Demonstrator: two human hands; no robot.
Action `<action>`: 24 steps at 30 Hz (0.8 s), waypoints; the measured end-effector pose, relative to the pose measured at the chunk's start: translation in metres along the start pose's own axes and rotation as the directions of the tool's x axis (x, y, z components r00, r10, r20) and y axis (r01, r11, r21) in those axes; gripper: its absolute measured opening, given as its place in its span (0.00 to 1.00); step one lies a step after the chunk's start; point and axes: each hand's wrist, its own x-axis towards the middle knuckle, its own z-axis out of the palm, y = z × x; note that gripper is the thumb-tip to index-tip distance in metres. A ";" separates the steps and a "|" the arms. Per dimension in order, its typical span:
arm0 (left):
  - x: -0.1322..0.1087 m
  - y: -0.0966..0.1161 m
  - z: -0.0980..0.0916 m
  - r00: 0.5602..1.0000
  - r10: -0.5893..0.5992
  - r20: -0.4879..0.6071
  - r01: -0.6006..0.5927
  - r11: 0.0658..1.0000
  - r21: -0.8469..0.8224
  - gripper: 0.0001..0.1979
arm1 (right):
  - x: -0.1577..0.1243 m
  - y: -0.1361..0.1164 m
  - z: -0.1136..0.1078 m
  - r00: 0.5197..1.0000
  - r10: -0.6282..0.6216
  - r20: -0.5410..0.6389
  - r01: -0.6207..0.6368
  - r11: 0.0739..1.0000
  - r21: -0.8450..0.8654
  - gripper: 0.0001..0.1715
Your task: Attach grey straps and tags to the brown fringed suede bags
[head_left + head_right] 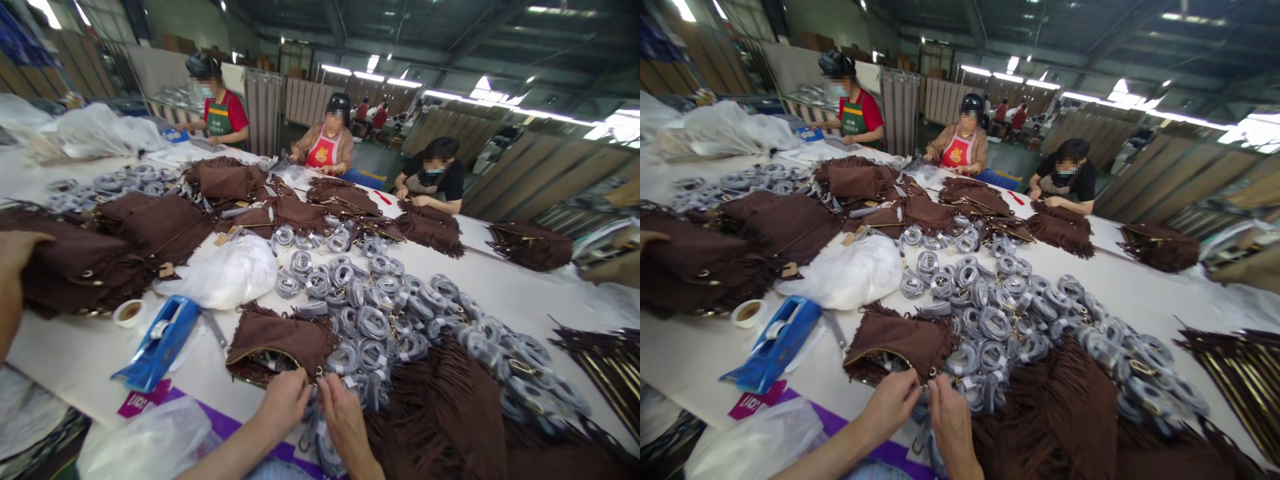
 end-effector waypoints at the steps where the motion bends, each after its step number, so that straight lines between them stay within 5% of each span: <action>1: 0.001 -0.001 -0.004 1.000 -0.010 -0.007 0.010 0.999 0.037 0.05 | 0.005 -0.003 -0.002 1.000 0.023 0.018 -0.023 0.999 0.028 0.30; 4: 0.001 -0.007 -0.016 0.998 -0.051 -0.029 0.055 0.988 0.146 0.06 | 0.017 -0.004 -0.011 0.999 0.031 0.042 -0.033 0.998 0.056 0.30; 10: -0.014 -0.055 -0.060 0.962 -0.222 -0.158 0.268 0.874 0.404 0.09 | 0.022 0.043 -0.045 0.975 0.110 -0.192 -0.124 0.990 -0.064 0.30; 15: -0.026 -0.097 -0.082 0.933 -0.323 -0.157 0.355 0.765 0.537 0.13 | 0.013 0.069 -0.050 0.966 0.211 -0.149 -0.211 0.977 0.017 0.30; 18: -0.025 -0.097 -0.068 0.957 -0.218 -0.193 0.291 0.741 0.605 0.16 | 0.008 0.067 -0.045 0.954 0.282 -0.097 -0.269 0.954 0.133 0.32; 20: -0.018 -0.090 -0.048 0.974 -0.085 -0.209 0.203 0.728 0.654 0.29 | 0.006 0.060 -0.044 0.952 0.305 -0.015 -0.293 0.926 0.237 0.34; 22: -0.006 -0.085 -0.024 0.986 0.066 -0.154 0.054 0.745 0.665 0.43 | 0.005 0.050 -0.045 0.957 0.286 0.045 -0.285 0.906 0.312 0.35; 24: 0.011 -0.084 -0.005 0.971 0.223 -0.091 -0.112 0.752 0.650 0.43 | 0.007 0.038 -0.047 0.965 0.260 0.028 -0.253 0.903 0.348 0.37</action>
